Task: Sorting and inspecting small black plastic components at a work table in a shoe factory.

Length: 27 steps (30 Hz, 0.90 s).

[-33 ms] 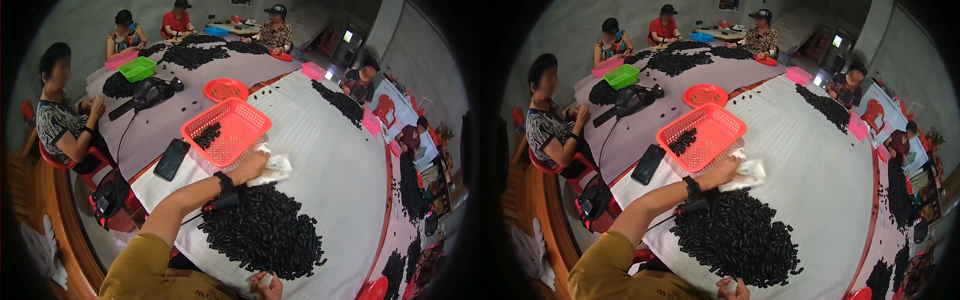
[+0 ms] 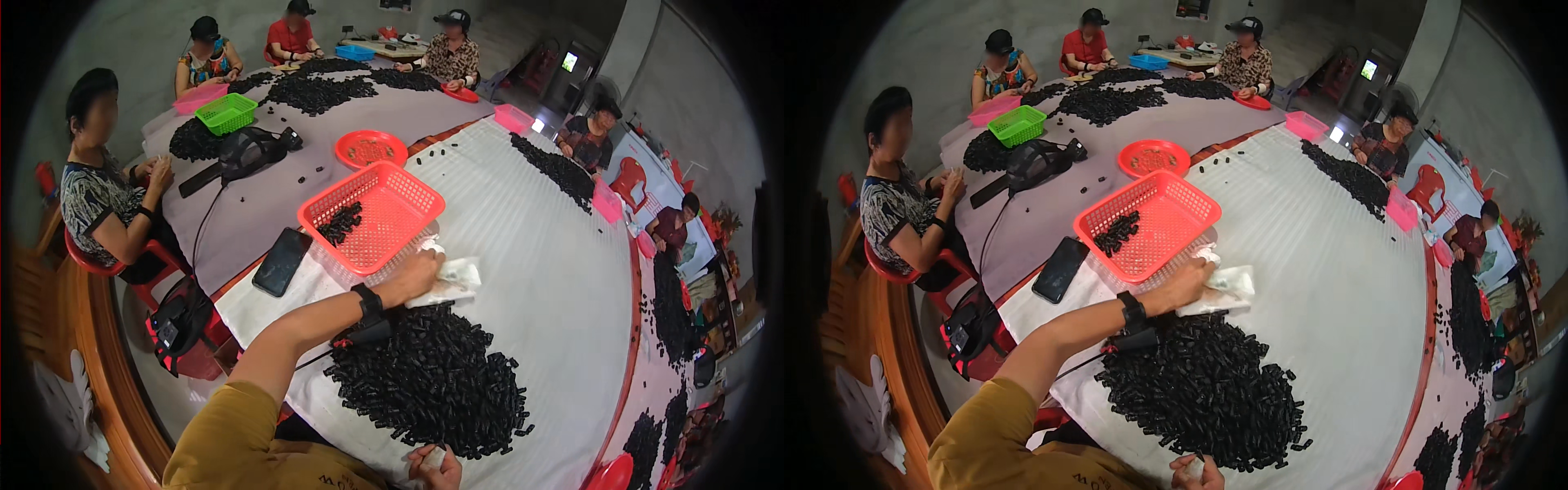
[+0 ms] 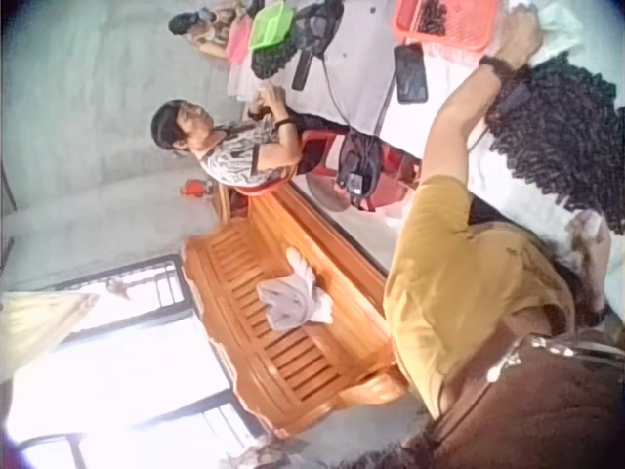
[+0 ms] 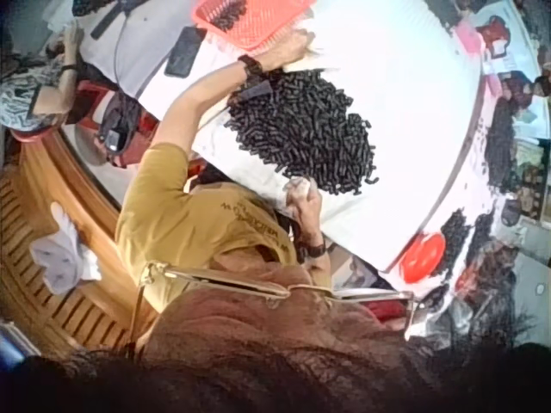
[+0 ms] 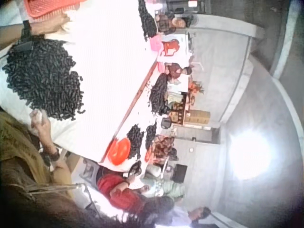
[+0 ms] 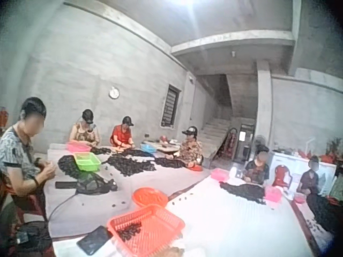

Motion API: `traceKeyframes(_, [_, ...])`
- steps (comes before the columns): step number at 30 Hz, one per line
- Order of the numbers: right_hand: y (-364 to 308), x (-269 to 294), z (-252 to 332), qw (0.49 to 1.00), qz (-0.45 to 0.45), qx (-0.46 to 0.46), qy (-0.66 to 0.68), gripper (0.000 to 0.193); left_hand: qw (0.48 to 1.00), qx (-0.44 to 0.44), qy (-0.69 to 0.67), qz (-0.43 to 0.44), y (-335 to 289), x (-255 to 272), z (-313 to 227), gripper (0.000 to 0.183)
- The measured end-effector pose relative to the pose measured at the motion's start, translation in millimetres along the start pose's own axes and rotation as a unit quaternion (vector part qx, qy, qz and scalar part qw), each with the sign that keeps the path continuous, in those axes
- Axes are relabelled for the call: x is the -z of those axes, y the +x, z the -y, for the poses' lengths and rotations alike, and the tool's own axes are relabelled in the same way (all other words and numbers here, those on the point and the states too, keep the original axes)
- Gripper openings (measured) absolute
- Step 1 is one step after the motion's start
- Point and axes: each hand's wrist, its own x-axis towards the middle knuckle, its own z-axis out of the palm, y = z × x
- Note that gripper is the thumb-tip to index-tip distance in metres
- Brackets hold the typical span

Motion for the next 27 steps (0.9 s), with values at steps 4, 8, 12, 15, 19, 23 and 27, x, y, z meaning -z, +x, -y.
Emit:
traceKeyframes(4, [-1.1, 3.4, -9.5, 1.000, -0.007, 0.026, 0.009, 0.022, 0.996, 0.008, -0.034, -0.080, 11.1, -1.1, -20.5, 0.030])
traceKeyframes(8, [-3.2, 1.8, -6.8, 1.000, -0.002, 0.013, 0.024, 0.024, 0.988, 0.068, 0.042, -0.129, 17.6, 6.2, 3.9, 0.032])
traceKeyframes(12, [-7.7, -2.0, 8.2, 0.999, -0.002, 0.012, -0.039, 0.025, 0.983, 0.038, 0.088, -0.156, -1.5, 14.4, 3.0, 0.033])
traceKeyframes(15, [-12.8, 5.1, 8.1, 0.996, -0.052, 0.054, -0.051, 0.020, 0.984, -0.031, 0.073, -0.159, -37.6, 66.0, -20.3, 0.030])
traceKeyframes(19, [-17.0, 26.8, 6.6, 0.984, -0.143, 0.083, -0.071, 0.016, 0.975, -0.041, 0.129, -0.174, -92.2, 118.0, -13.2, 0.027])
traceKeyframes(23, [-23.6, 23.4, 10.6, 0.982, -0.156, 0.103, -0.008, 0.016, 0.924, 0.130, 0.219, -0.285, -168.1, 151.3, 30.7, 0.030])
traceKeyframes(27, [-30.5, 13.7, 7.6, 0.987, -0.135, 0.092, 0.000, 0.019, 0.891, 0.332, 0.274, -0.143, -208.1, 144.1, 75.3, 0.059])
